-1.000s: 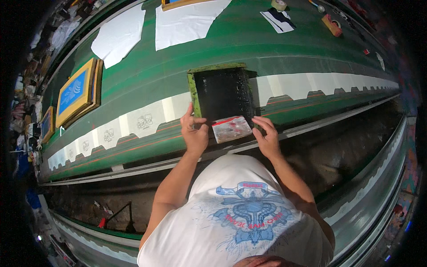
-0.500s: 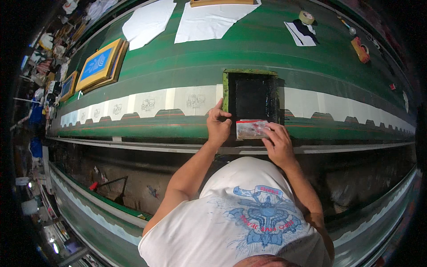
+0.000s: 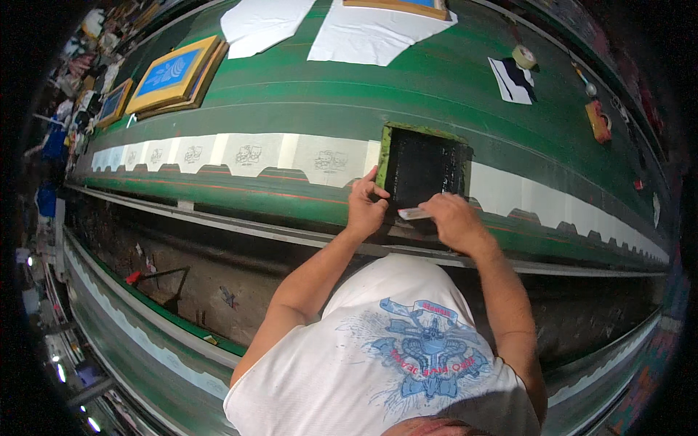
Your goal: The person holds a screen printing frame and uses a squeegee to spread ink across the mesh. They repeatedly pull the squeegee across the screen to distribute the ink evenly over the stencil area.
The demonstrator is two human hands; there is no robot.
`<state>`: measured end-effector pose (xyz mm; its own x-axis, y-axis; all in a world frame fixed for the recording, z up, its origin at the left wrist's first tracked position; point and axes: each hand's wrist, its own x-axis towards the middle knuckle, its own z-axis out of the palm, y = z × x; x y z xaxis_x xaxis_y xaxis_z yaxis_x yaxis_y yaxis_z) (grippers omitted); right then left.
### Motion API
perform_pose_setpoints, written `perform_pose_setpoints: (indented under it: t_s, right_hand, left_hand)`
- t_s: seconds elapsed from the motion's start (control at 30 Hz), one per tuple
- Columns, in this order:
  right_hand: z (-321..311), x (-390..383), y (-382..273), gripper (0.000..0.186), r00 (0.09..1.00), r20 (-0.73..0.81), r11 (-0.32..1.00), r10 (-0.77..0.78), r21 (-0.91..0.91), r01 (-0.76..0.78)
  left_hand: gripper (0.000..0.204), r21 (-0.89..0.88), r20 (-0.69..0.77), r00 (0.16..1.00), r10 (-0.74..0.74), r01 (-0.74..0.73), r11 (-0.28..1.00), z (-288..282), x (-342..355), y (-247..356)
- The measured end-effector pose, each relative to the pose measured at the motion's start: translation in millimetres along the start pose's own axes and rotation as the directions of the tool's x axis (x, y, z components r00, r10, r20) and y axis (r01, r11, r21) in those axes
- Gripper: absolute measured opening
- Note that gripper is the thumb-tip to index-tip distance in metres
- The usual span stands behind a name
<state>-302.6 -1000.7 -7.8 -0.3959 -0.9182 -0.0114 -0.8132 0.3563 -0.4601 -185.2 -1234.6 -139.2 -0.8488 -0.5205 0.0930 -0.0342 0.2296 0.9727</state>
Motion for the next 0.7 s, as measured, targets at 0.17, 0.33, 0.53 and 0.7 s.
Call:
perform_pose_setpoints:
  t_s: [0.17, 0.33, 0.53, 0.7]
  right_hand:
    - [-22, 54, 47, 0.035, 0.998, 0.013, 0.996, 0.062, 0.057, -0.063]
    - [-18, 95, 70, 0.043, 0.963, -0.2, 0.982, 0.182, -0.021, -0.19]
    - [11, 84, 53, 0.057, 0.949, -0.26, 0.973, 0.177, -0.101, -0.209]
    - [39, 40, 15, 0.059, 0.951, -0.284, 0.977, 0.12, -0.136, -0.163]
  left_hand:
    - [0.018, 0.006, -0.025, 0.997, 0.071, -0.071, 0.997, 3, -1, 2]
    - [0.019, 0.013, 0.006, 0.998, 0.06, -0.06, 0.998, -1, -1, 2]
    - [0.02, 0.074, 0.003, 0.99, 0.14, -0.14, 0.987, -2, -2, -1]
    - [0.017, 0.038, 0.047, 0.998, 0.051, -0.053, 0.998, -3, 0, 12]
